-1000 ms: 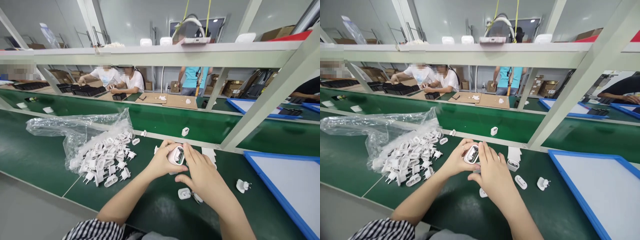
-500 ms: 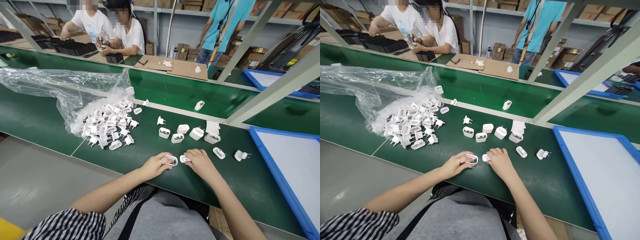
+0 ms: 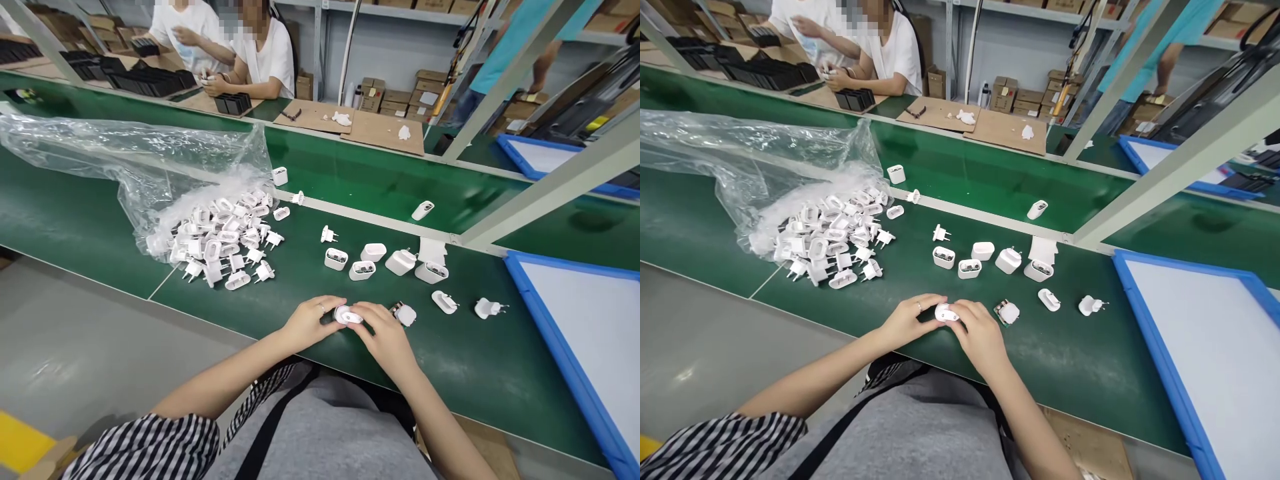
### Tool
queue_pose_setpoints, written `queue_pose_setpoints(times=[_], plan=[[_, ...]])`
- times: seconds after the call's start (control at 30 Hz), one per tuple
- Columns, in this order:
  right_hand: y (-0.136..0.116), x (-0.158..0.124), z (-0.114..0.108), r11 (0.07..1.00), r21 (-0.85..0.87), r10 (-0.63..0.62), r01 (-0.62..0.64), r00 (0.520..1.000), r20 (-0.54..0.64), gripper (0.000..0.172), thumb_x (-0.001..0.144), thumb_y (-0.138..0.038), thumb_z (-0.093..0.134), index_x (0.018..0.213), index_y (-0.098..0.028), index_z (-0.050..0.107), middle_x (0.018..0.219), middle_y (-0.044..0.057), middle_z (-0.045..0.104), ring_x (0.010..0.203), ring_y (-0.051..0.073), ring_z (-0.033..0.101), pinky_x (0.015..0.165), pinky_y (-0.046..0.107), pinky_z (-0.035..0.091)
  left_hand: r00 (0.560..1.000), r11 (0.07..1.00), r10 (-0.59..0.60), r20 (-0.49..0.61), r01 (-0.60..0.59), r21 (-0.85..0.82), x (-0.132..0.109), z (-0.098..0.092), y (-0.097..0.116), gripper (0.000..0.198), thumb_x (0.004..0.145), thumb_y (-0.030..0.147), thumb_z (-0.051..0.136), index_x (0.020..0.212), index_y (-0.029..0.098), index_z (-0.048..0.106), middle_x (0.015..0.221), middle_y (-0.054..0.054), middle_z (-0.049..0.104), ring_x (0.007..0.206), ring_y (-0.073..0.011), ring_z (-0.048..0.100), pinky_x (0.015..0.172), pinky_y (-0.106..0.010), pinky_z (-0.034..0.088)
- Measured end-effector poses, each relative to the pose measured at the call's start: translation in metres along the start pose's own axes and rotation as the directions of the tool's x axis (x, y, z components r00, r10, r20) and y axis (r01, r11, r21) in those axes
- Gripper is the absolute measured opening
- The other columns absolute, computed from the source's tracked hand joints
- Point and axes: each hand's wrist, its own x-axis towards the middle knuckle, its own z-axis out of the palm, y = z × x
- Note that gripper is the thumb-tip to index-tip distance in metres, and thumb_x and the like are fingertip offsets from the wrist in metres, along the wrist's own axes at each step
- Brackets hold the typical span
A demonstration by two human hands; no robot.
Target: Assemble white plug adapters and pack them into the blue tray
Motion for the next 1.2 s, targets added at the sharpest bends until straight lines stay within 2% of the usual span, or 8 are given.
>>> queue_pose_setpoints(times=[0.37,0.53,0.63,0.73,0.87,0.97,1.1,1.2], plan=[[0.003,0.001,0.002,0.999,-0.042,0.021,-0.021,1.0,-0.007,0.021,0.074,-0.025,0.044,0.089,-0.019,0.059,0.087,0.004,0.062,0.08,0.015,0.056,0.069,0.028,0.047,0.999,0.996,0.034,0.024,-0.036,0.081,0.001,-0.001,0.0,0.03,0.07,0.029,0.051,0.098,0.02,0.051,0.097,-0.002,0.058,0.087,-0.0128,0.054,0.076,-0.025,0.044],[-0.002,0.007,-0.004,0.99,-0.106,0.112,-0.094,0.977,0.183,0.024,0.069,-0.02,0.052,0.092,-0.017,0.057,0.092,0.005,0.062,0.081,0.017,0.057,0.068,0.028,0.046,0.989,0.937,-0.058,0.139,0.006,0.349,0.004,-0.008,0.015,0.033,0.073,0.027,0.047,0.104,0.016,0.048,0.098,-0.007,0.058,0.082,-0.0163,0.057,0.066,-0.026,0.046],[-0.009,0.017,-0.014,0.972,-0.175,0.209,-0.157,0.916,0.342,0.022,0.07,-0.021,0.051,0.091,-0.018,0.057,0.085,0.004,0.064,0.074,0.018,0.059,0.06,0.027,0.045,0.936,0.878,-0.159,0.313,-0.011,0.479,0.017,-0.021,0.027,0.035,0.071,0.03,0.049,0.102,0.013,0.051,0.086,-0.009,0.062,0.074,-0.0203,0.058,0.059,-0.028,0.045],[-0.019,0.03,-0.023,0.942,-0.289,0.292,-0.171,0.842,0.453,0.019,0.069,-0.024,0.051,0.086,-0.019,0.058,0.073,0.003,0.065,0.068,0.019,0.059,0.052,0.026,0.042,0.855,0.867,-0.183,0.485,-0.091,0.489,0.04,-0.034,0.039,0.026,0.065,0.033,0.054,0.083,0.014,0.06,0.068,-0.008,0.063,0.066,-0.0229,0.059,0.053,-0.027,0.043],[-0.03,0.044,-0.029,0.906,-0.392,0.364,-0.16,0.769,0.526,0.01,0.066,-0.018,0.052,0.07,-0.019,0.061,0.067,0.004,0.065,0.067,0.019,0.06,0.051,0.024,0.039,0.755,0.837,-0.292,0.587,-0.095,0.539,0.067,-0.039,0.058,0.001,0.055,0.014,0.061,0.056,0.014,0.062,0.054,-0.007,0.061,0.055,-0.0225,0.058,0.046,-0.025,0.039],[-0.033,0.048,-0.028,0.888,-0.423,0.407,-0.18,0.734,0.543,0.013,0.067,-0.014,0.049,0.062,-0.018,0.061,0.067,0.005,0.065,0.067,0.019,0.06,0.053,0.024,0.039,0.714,0.842,-0.313,0.626,-0.097,0.531,0.071,-0.033,0.065,0.011,0.055,0.004,0.056,0.052,0.014,0.061,0.05,-0.005,0.06,0.054,-0.0209,0.057,0.046,-0.025,0.038],[-0.033,0.047,-0.023,0.862,-0.471,0.45,-0.19,0.714,0.536,0.019,0.07,-0.009,0.043,0.077,-0.014,0.06,0.069,0.007,0.065,0.066,0.02,0.06,0.051,0.025,0.039,0.754,0.85,-0.284,0.592,-0.088,0.519,0.061,-0.029,0.055,0.014,0.062,0.008,0.051,0.054,0.014,0.06,0.057,-0.005,0.06,0.055,-0.0192,0.057,0.048,-0.025,0.039],[-0.029,0.046,-0.02,0.886,-0.434,0.403,-0.163,0.733,0.548,0.015,0.068,-0.013,0.048,0.079,-0.014,0.059,0.07,0.007,0.065,0.067,0.021,0.06,0.052,0.026,0.04,0.791,0.86,-0.232,0.567,-0.106,0.499,0.054,-0.03,0.042,0.009,0.065,0.018,0.054,0.068,0.015,0.061,0.068,-0.006,0.06,0.062,-0.0209,0.057,0.052,-0.027,0.041]])
